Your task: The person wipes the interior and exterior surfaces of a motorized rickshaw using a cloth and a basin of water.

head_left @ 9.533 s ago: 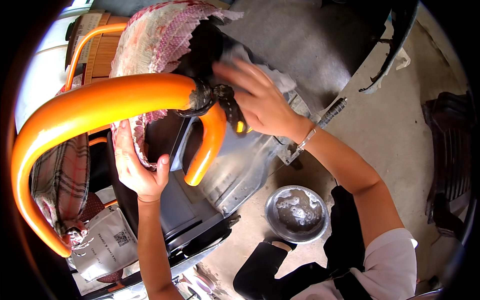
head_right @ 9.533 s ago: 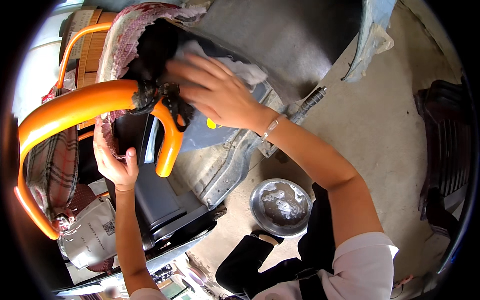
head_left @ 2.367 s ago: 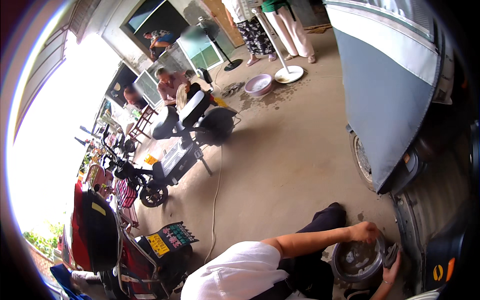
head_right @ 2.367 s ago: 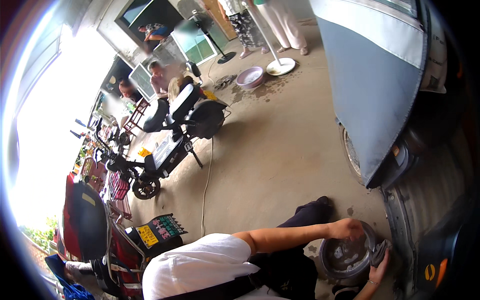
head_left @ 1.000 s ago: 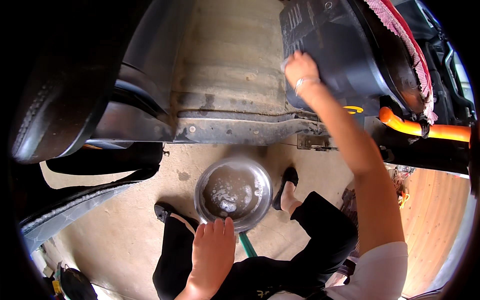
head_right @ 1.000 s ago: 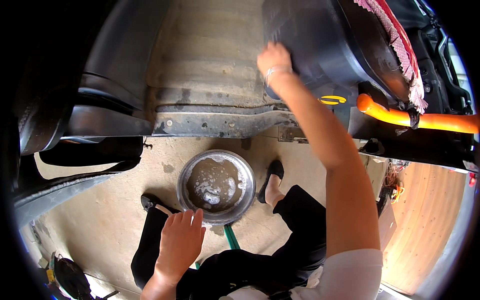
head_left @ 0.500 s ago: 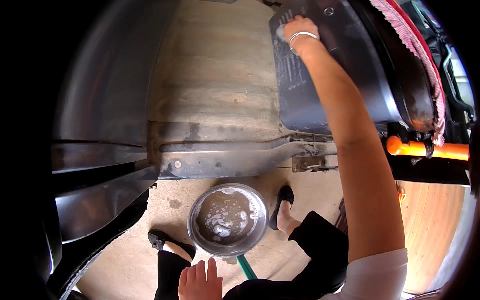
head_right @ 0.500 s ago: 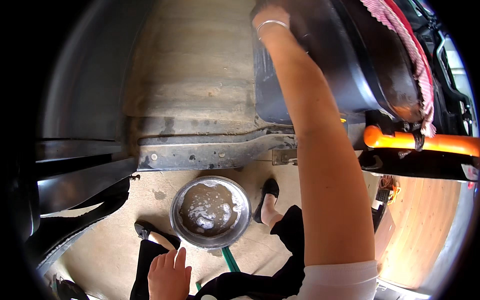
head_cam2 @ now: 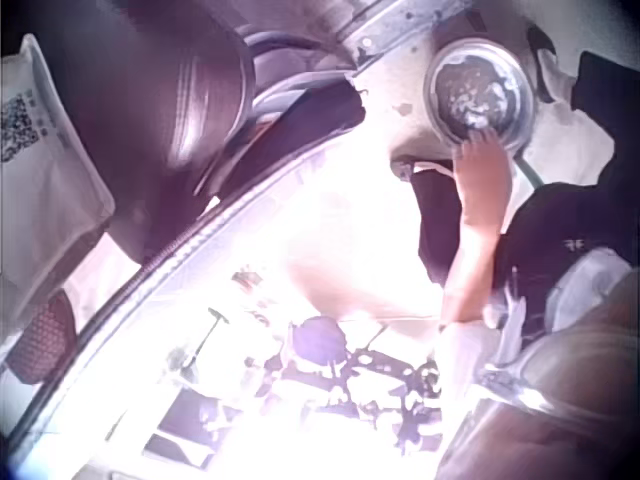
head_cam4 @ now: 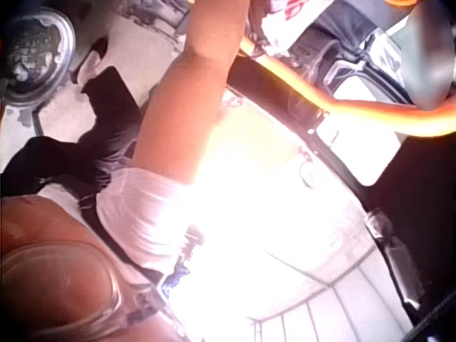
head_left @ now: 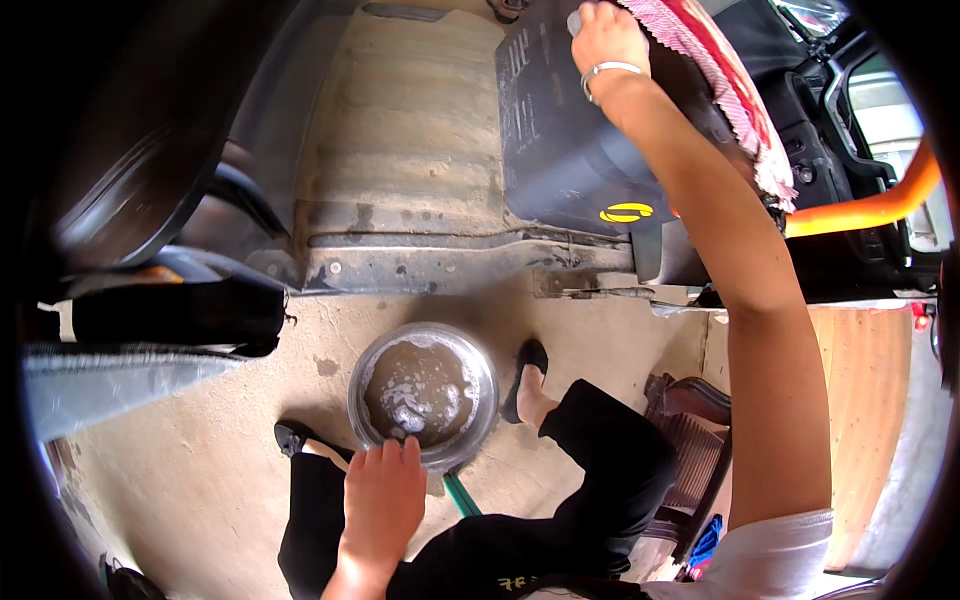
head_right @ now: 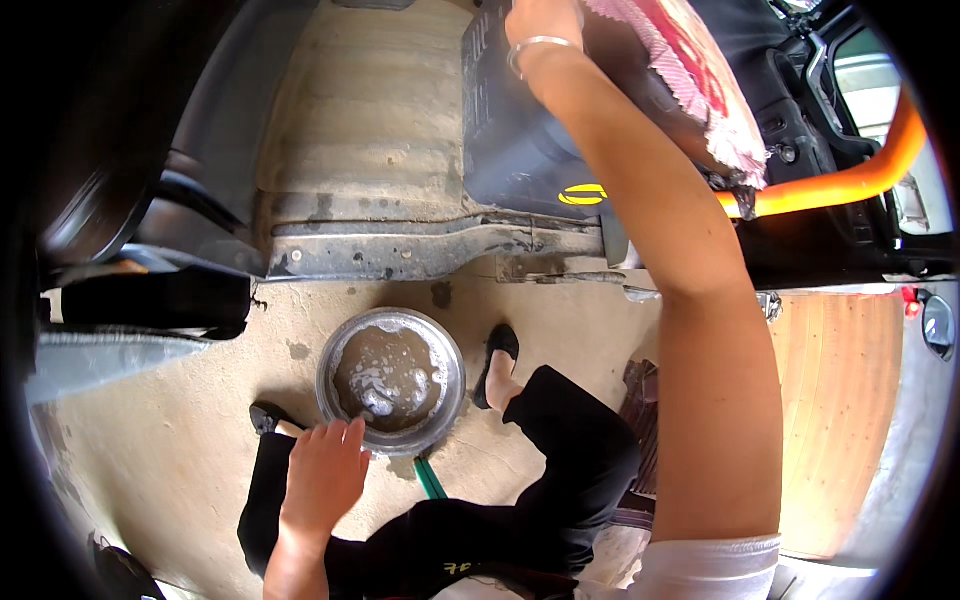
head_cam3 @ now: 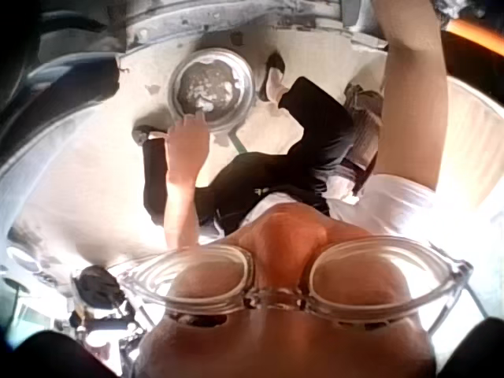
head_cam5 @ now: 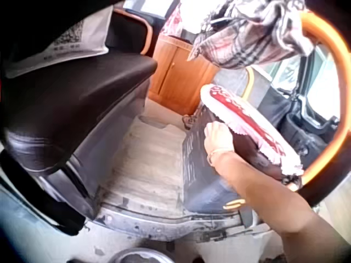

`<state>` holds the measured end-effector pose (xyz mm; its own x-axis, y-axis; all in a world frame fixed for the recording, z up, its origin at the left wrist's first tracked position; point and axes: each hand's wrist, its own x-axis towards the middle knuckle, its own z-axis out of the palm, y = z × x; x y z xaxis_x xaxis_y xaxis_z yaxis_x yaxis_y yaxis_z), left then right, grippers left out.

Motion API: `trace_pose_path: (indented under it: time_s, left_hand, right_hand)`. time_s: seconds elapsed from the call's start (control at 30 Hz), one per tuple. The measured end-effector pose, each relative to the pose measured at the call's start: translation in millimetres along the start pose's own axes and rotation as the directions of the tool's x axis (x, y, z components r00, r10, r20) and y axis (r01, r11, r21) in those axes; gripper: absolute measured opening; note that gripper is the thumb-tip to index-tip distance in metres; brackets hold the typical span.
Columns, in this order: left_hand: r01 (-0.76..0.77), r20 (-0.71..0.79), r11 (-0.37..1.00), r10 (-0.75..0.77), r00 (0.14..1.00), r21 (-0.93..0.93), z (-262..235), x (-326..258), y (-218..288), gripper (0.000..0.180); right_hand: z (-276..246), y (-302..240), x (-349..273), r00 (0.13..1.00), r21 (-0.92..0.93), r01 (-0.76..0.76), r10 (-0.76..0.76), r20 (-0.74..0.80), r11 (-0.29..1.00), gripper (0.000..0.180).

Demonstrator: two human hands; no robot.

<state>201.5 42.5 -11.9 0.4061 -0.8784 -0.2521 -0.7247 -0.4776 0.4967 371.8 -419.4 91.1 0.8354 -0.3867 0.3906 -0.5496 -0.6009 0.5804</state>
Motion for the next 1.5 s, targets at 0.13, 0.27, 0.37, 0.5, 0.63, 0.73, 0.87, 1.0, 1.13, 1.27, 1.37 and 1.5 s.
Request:
trace_pose_path:
  time_s: [0.13,0.27,0.37,0.5,0.63,0.73,0.87,1.0,1.13,1.27,1.37,1.5]
  left_hand:
    - [0.059,-0.040,0.994,-0.055,0.998,0.097,4.5,-1.2,-6.8,0.023]
    - [0.068,-0.094,0.987,-0.055,0.994,0.145,4.5,-6.4,-11.0,0.019]
    - [0.058,-0.100,0.981,-0.040,0.994,0.186,9.6,-9.1,-12.1,0.018]
    - [0.023,-0.055,0.977,-0.011,0.998,0.211,18.5,-2.5,-11.1,0.017]
    - [0.094,-0.115,0.941,-0.059,0.992,0.324,11.0,-10.0,-23.4,0.017]
    - [0.019,-0.056,0.963,-0.004,0.998,0.267,30.5,11.4,-13.7,0.017]
    - [0.084,-0.011,0.925,-0.086,0.996,0.370,11.9,16.2,-18.5,0.015]
    - [0.078,-0.176,0.961,-0.031,0.984,0.266,7.2,25.3,-21.2,0.015]
    - [0.076,-0.090,0.960,-0.054,0.995,0.270,21.3,22.4,-26.7,0.018]
    - [0.066,-0.102,0.964,-0.041,0.994,0.257,20.8,15.8,-29.0,0.018]
    - [0.075,-0.058,0.963,-0.062,0.996,0.260,16.2,15.0,-30.5,0.018]
    - [0.188,-0.084,0.942,-0.172,0.982,0.277,-13.5,23.7,-35.2,0.017]
  right_hand:
    - [-53.1,9.0,-76.8,0.928,-0.461,0.353,-0.366,0.065,0.814,0.017]
    - [-91.4,32.1,-141.9,0.898,-0.442,0.438,-0.403,0.177,0.783,0.021]
    - [-90.9,52.4,-158.3,0.857,-0.442,0.502,-0.498,0.134,0.744,0.020]
    - [-87.5,64.3,-143.7,0.812,-0.370,0.523,-0.581,-0.058,0.768,0.015]
    - [-84.7,24.8,-101.9,0.833,-0.375,0.478,-0.545,-0.094,0.795,0.014]
    - [-53.2,24.6,-68.2,0.913,-0.469,0.380,-0.405,0.052,0.797,0.016]
    - [-56.3,4.5,-15.5,0.970,-0.216,0.140,-0.089,0.227,0.966,0.023]
    - [-26.0,22.2,-9.4,0.711,0.818,-0.395,-0.424,0.560,0.418,0.025]
    - [4.7,-24.8,-94.9,0.578,0.657,-0.741,-0.630,0.519,-0.139,0.024]
    - [-7.7,-62.1,-151.3,0.678,0.850,-0.486,-0.526,0.513,0.202,0.032]
    - [-11.8,-69.6,-177.7,0.831,0.872,-0.481,-0.364,0.420,-0.092,0.042]
    - [-83.4,-55.0,-189.8,0.737,0.497,-0.674,-0.463,0.492,-0.546,0.035]
